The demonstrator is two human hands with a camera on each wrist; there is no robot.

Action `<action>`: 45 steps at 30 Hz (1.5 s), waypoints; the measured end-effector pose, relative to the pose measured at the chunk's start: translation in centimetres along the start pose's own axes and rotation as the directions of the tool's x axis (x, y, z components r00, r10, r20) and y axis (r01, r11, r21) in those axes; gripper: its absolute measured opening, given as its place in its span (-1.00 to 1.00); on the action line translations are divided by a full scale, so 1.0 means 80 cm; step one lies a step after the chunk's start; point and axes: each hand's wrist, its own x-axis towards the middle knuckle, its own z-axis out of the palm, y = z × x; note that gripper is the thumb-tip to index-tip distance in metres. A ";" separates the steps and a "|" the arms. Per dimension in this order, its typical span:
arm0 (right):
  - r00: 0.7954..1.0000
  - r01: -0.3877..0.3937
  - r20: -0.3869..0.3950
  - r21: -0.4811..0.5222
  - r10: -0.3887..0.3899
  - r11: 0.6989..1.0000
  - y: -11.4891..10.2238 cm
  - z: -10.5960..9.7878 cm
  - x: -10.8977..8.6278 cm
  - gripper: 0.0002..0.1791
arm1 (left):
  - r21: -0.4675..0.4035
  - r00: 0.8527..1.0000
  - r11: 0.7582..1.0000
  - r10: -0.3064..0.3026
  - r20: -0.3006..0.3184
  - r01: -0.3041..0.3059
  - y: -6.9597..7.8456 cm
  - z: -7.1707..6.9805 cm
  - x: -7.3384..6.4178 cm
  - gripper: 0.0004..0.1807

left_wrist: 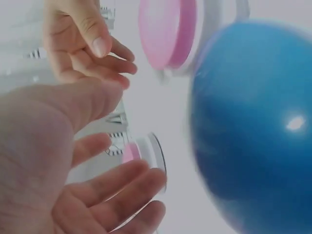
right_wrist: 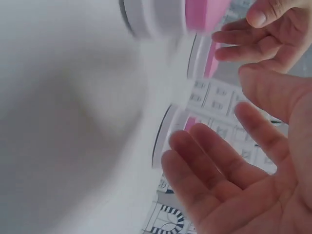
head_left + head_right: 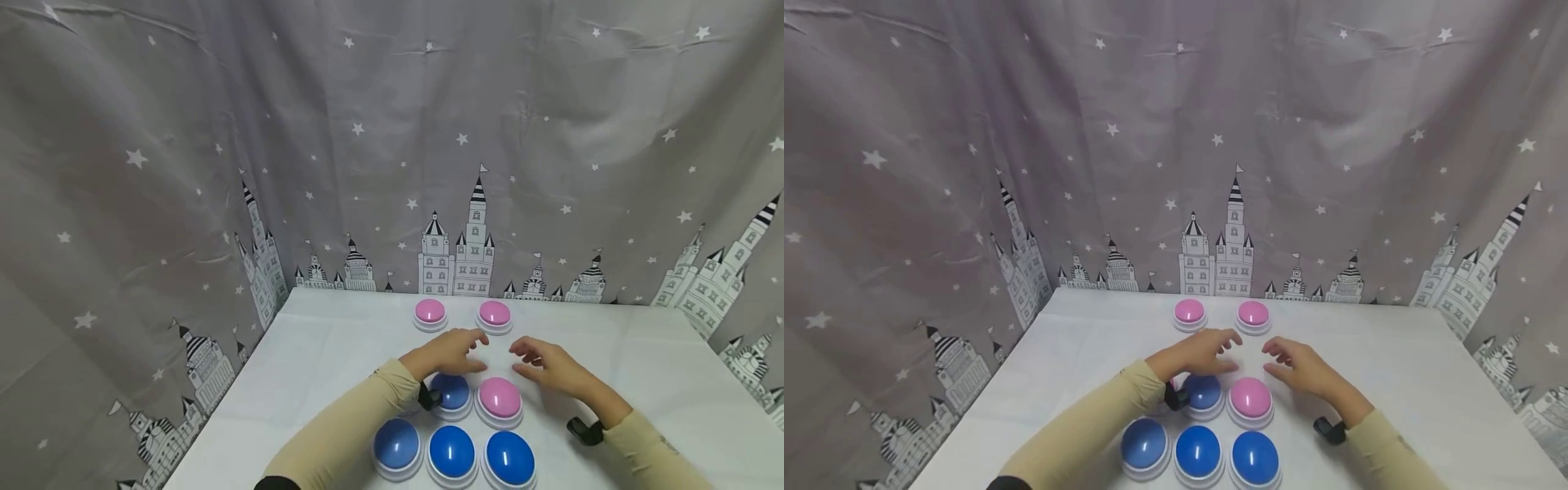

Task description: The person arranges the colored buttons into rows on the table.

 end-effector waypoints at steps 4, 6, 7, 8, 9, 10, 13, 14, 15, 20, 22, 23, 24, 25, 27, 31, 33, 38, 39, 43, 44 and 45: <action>0.998 -0.016 -0.065 -0.007 0.015 1.000 0.015 -0.013 0.028 -0.63 | 0.015 0.997 0.999 -0.030 -0.074 0.031 -0.010 -0.010 0.036 -0.44; 0.996 -0.026 -0.084 -0.012 0.024 1.000 0.022 -0.018 0.040 -0.61 | 0.006 0.993 0.998 -0.064 -0.103 0.065 -0.013 -0.012 0.052 -0.39; 0.995 -0.035 -0.092 -0.015 0.033 0.999 0.026 -0.019 0.046 -0.60 | -0.004 0.990 0.996 -0.085 -0.117 0.085 -0.015 -0.013 0.059 -0.37; 0.994 -0.044 -0.102 -0.015 0.042 0.999 0.029 -0.020 0.052 -0.59 | -0.022 0.985 0.994 -0.111 -0.129 0.109 -0.016 -0.013 0.065 -0.34; 0.993 -0.054 -0.107 -0.014 0.052 0.998 0.033 -0.019 0.058 -0.57 | -0.038 0.981 0.990 -0.139 -0.137 0.135 -0.018 -0.012 0.070 -0.33; 0.992 -0.066 -0.109 -0.012 0.065 0.998 0.037 -0.018 0.064 -0.55 | -0.062 0.976 0.986 -0.164 -0.146 0.157 -0.020 -0.011 0.074 -0.31; 0.990 -0.103 -0.094 -0.004 0.102 0.995 0.045 -0.012 0.077 -0.48 | -0.114 0.967 0.973 -0.215 -0.137 0.200 -0.025 -0.005 0.082 -0.25; 0.989 -0.118 -0.091 0.003 0.118 0.993 0.048 -0.009 0.081 -0.46 | -0.134 0.966 0.970 -0.221 -0.133 0.204 -0.026 -0.003 0.084 -0.24; 0.988 -0.126 -0.084 0.010 0.126 0.992 0.051 -0.007 0.084 -0.44 | -0.141 0.966 0.969 -0.222 -0.132 0.203 -0.027 -0.001 0.086 -0.22; 0.986 -0.128 -0.104 0.026 0.130 0.991 0.062 -0.002 0.101 -0.36 | -0.207 0.961 0.960 -0.223 -0.161 0.188 -0.030 0.002 0.099 -0.16; 0.985 -0.133 -0.106 0.022 0.135 0.991 0.066 0.001 0.105 -0.35 | -0.218 0.963 0.958 -0.221 -0.155 0.185 -0.030 0.005 0.103 -0.16; 0.985 -0.136 -0.105 0.019 0.137 0.991 0.068 0.003 0.106 -0.34 | -0.224 0.964 0.957 -0.220 -0.150 0.183 -0.030 0.006 0.104 -0.16; 0.985 -0.139 -0.103 0.013 0.139 0.990 0.070 0.005 0.107 -0.34 | -0.231 0.966 0.956 -0.215 -0.146 0.178 -0.030 0.008 0.105 -0.17; 0.985 -0.140 -0.102 0.010 0.141 0.990 0.072 0.007 0.107 -0.34 | -0.233 0.967 0.956 -0.212 -0.141 0.176 -0.030 0.010 0.105 -0.18; 0.983 -0.148 -0.110 0.016 0.149 0.989 0.073 0.011 0.108 -0.34 | -0.232 0.969 0.958 -0.202 -0.139 0.167 -0.030 0.013 0.106 -0.21; 0.978 -0.154 -0.136 0.028 0.156 0.988 0.074 0.017 0.106 -0.37 | -0.231 0.967 0.959 -0.203 -0.152 0.165 -0.031 0.019 0.106 -0.25; 0.974 -0.162 -0.155 0.048 0.167 0.986 0.074 0.019 0.102 -0.38 | -0.214 0.966 0.963 -0.199 -0.164 0.162 -0.031 0.023 0.106 -0.27; 0.971 -0.145 -0.178 0.094 0.160 0.985 0.071 0.015 0.084 -0.39 | -0.181 0.961 0.972 -0.184 -0.205 0.147 -0.029 0.030 0.104 -0.33; 0.973 -0.131 -0.180 0.092 0.146 0.987 0.070 0.013 0.079 -0.39 | -0.174 0.961 0.974 -0.179 -0.213 0.143 -0.028 0.030 0.103 -0.35; 0.979 -0.060 -0.190 0.078 0.074 0.995 0.061 0.002 0.062 -0.41 | -0.150 0.961 0.982 -0.150 -0.233 0.117 -0.022 0.022 0.094 -0.38; 0.979 -0.039 -0.196 0.069 0.052 0.997 0.058 -0.001 0.058 -0.41 | -0.138 0.962 0.986 -0.129 -0.240 0.098 -0.020 0.019 0.090 -0.38; 0.979 -0.026 -0.199 0.059 0.037 0.998 0.055 -0.004 0.053 -0.42 | -0.130 0.964 0.989 -0.103 -0.246 0.073 -0.018 0.017 0.087 -0.39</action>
